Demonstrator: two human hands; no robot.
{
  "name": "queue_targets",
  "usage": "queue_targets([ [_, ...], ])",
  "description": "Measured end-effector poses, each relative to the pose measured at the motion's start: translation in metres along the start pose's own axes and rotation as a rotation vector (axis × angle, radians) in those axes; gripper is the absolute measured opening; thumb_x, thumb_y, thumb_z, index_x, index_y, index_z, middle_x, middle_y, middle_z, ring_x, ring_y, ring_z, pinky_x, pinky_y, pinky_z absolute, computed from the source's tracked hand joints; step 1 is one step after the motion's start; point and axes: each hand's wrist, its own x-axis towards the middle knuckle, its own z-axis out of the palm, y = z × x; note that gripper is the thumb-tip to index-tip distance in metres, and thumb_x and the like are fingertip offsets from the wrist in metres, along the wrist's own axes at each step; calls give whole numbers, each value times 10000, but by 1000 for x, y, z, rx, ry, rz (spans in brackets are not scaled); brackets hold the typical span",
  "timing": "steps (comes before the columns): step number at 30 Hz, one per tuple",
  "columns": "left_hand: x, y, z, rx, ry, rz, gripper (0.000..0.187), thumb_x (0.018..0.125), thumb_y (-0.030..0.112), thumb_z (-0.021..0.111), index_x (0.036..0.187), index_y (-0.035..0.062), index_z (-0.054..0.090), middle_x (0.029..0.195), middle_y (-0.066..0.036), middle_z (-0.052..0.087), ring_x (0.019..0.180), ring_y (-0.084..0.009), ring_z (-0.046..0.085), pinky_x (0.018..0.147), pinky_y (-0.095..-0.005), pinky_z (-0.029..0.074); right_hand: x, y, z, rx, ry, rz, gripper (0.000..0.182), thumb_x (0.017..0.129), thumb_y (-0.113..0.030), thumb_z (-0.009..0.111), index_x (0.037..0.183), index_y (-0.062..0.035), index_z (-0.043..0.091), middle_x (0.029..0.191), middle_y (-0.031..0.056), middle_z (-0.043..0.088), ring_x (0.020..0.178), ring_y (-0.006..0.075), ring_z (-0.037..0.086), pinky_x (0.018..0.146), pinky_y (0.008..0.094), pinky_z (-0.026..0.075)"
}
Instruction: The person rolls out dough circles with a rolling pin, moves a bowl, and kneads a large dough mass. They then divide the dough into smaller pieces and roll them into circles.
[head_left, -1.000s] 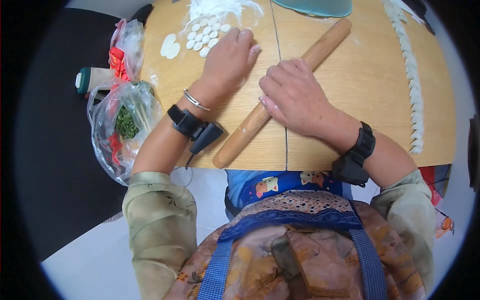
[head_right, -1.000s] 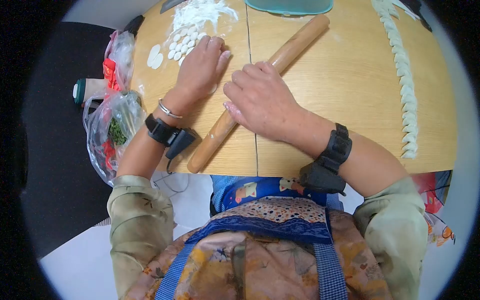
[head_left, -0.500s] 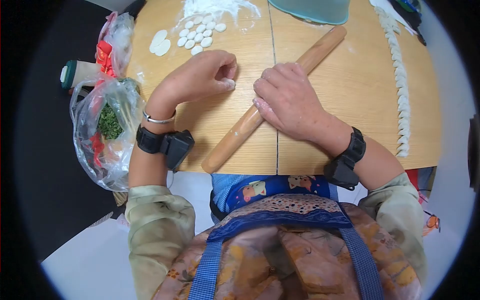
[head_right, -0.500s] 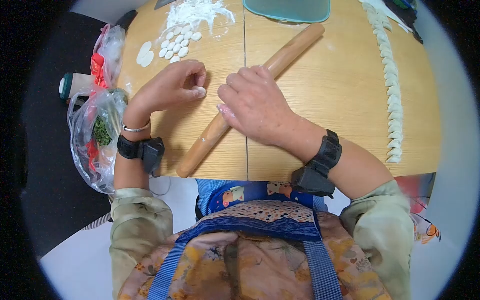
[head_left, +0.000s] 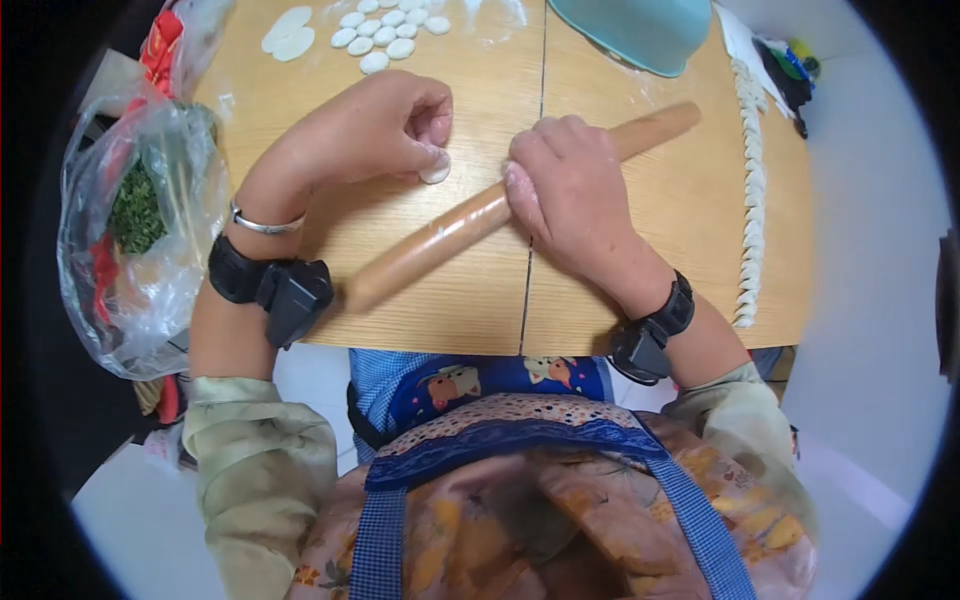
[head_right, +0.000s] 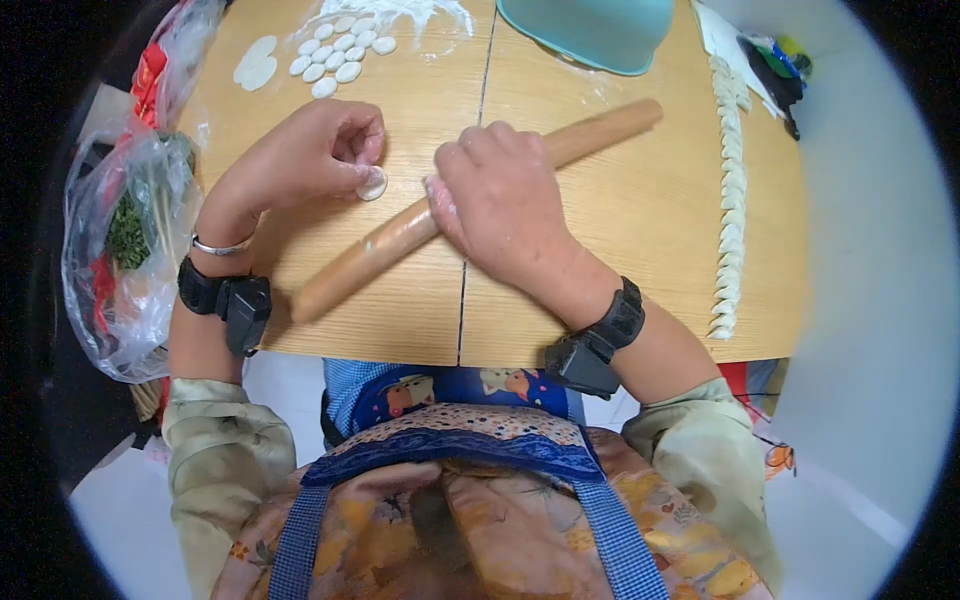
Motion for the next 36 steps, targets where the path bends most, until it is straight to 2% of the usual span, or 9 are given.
queue_targets([
  [3, 2, -4, 7, 128, 93, 150, 106, 792, 46, 710, 853, -8, 641, 689, -10, 612, 668, -85, 561, 616, -262, 467, 6, 12, 0, -84, 12, 38, 144, 893, -206, 644, 895, -69, 599, 862, 111, 573, 872, 314, 553, 752, 452, 410],
  [7, 4, -7, 6, 187, 100, 164, 112, 776, 62, 707, 830, -18, 651, 688, -31, 621, 649, -113, 562, 611, -281, 471, 22, 11, 0, -57, -5, 19, 153, 903, -211, 637, 892, -64, 598, 861, 119, 575, 874, 325, 552, 757, 456, 408],
  [9, 2, -8, 6, 202, 118, 219, 139, 799, 96, 698, 814, -37, 661, 674, -67, 622, 634, -136, 561, 604, -298, 465, 30, 2, 4, 47, -61, -32, 163, 902, -208, 631, 880, -52, 589, 845, 131, 580, 858, 339, 559, 742, 467, 420],
  [16, 4, -11, 1, 155, 119, 200, 226, 882, 153, 631, 825, -63, 661, 646, -126, 605, 613, -177, 556, 608, -354, 466, 48, -2, 23, -15, -98, -82, 173, 892, -190, 623, 886, -30, 559, 822, 154, 589, 793, 361, 574, 693, 486, 449],
  [18, 7, -13, -2, 236, 77, 216, 227, 910, 149, 601, 863, -63, 667, 684, -130, 631, 637, -194, 563, 635, -359, 477, 56, 1, 28, -11, -68, -89, 177, 891, -179, 619, 919, -21, 544, 831, 165, 599, 799, 379, 578, 698, 490, 452],
  [25, 9, -20, -3, 173, 114, 220, 213, 924, 118, 575, 956, -72, 665, 803, -150, 674, 729, -216, 597, 723, -351, 500, 82, 1, 37, 45, -57, 24, 166, 878, -137, 622, 939, -16, 526, 862, 188, 611, 843, 409, 584, 731, 496, 457],
  [30, 5, -19, -1, 215, 179, 241, 169, 883, 108, 640, 930, -53, 663, 819, -138, 674, 743, -198, 608, 739, -332, 514, 74, 2, 41, 26, 125, -16, 164, 827, -52, 613, 956, -24, 516, 911, 192, 576, 892, 398, 550, 777, 496, 434],
  [34, 2, -12, 2, 165, 141, 267, 127, 828, 82, 696, 872, -29, 654, 754, -108, 638, 714, -169, 599, 685, -319, 502, 42, -6, 33, 8, 113, -37, 200, 798, -23, 605, 976, -34, 516, 899, 181, 532, 872, 385, 517, 758, 496, 405],
  [36, 0, -4, 3, 249, 75, 153, 114, 787, 52, 713, 830, -8, 626, 695, -65, 591, 674, -146, 571, 635, -306, 480, 26, -11, 24, 53, 75, -34, 209, 790, -8, 599, 974, -40, 506, 879, 172, 499, 851, 374, 494, 744, 483, 378],
])
